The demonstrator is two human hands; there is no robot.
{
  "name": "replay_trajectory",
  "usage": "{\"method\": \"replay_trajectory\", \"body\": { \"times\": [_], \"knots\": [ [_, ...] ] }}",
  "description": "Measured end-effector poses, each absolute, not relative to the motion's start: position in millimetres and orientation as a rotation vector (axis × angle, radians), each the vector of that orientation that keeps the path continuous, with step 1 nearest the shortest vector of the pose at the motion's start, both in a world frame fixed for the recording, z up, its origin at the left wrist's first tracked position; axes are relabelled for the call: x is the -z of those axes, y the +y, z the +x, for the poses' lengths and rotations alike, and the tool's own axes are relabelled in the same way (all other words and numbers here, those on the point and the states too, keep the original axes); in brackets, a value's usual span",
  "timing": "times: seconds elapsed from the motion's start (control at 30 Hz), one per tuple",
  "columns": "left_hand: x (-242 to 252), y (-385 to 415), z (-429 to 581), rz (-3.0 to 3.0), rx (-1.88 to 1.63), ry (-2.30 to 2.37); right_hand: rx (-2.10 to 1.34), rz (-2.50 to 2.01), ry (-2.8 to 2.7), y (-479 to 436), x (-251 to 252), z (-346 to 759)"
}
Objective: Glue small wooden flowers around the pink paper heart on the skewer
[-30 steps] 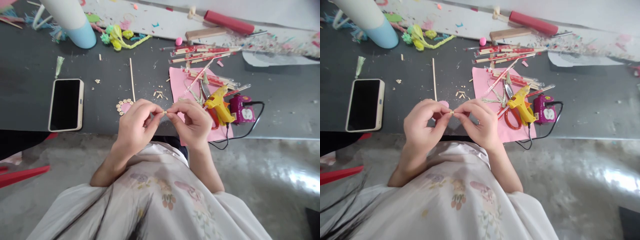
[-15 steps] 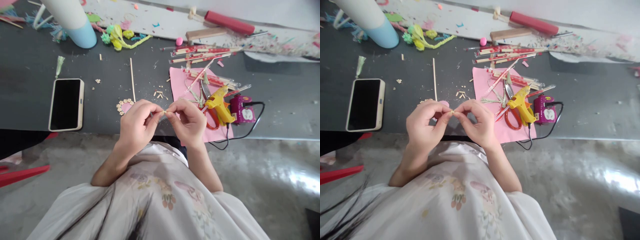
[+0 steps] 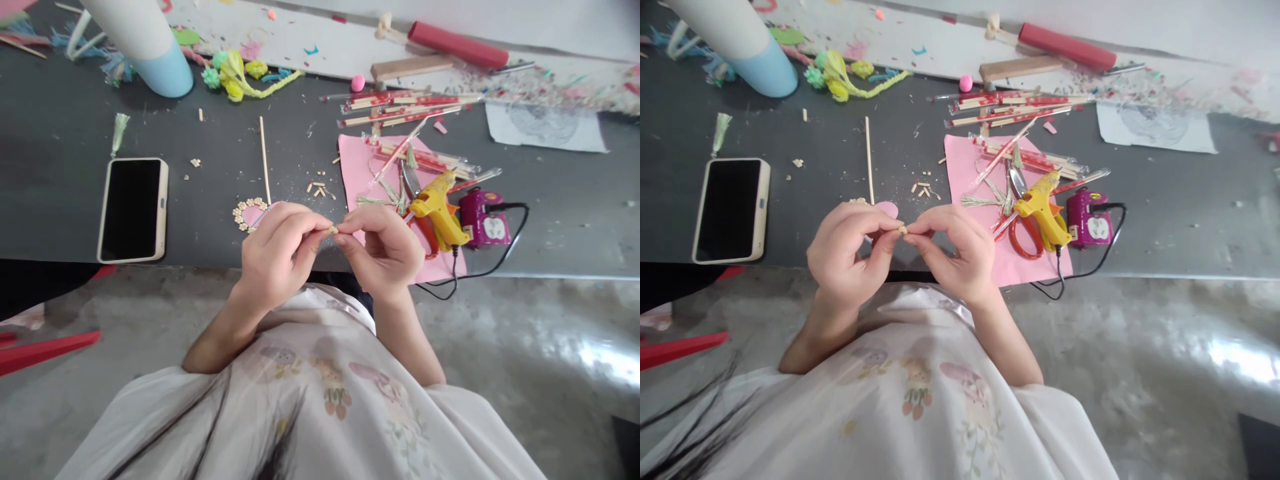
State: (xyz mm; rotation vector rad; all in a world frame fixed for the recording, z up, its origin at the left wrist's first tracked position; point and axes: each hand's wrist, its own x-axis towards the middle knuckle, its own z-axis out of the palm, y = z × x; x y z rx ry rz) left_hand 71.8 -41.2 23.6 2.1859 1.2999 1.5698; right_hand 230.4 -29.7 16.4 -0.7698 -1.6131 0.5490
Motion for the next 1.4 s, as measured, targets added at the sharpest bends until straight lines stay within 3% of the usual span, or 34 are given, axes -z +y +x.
{"method": "replay_trajectory", "body": {
  "times": [0.47, 1.17, 1.4],
  "knots": [
    [-31.3, -49.2, 72.2, 1.867, -1.507, 1.105, -0.318, -0.732, -1.755, -34.7, -22.4, 233.0],
    [-31.5, -49.5, 76.7, 1.765, -1.55, 1.128, -0.422, -0.716, -1.651, -34.5, -16.4, 228.4],
    [-21.7, -50.2, 77.9, 1.65, -1.403, 1.137, -0.486, -0.774, -1.641, -36.0, -17.0, 228.3]
  ]
}}
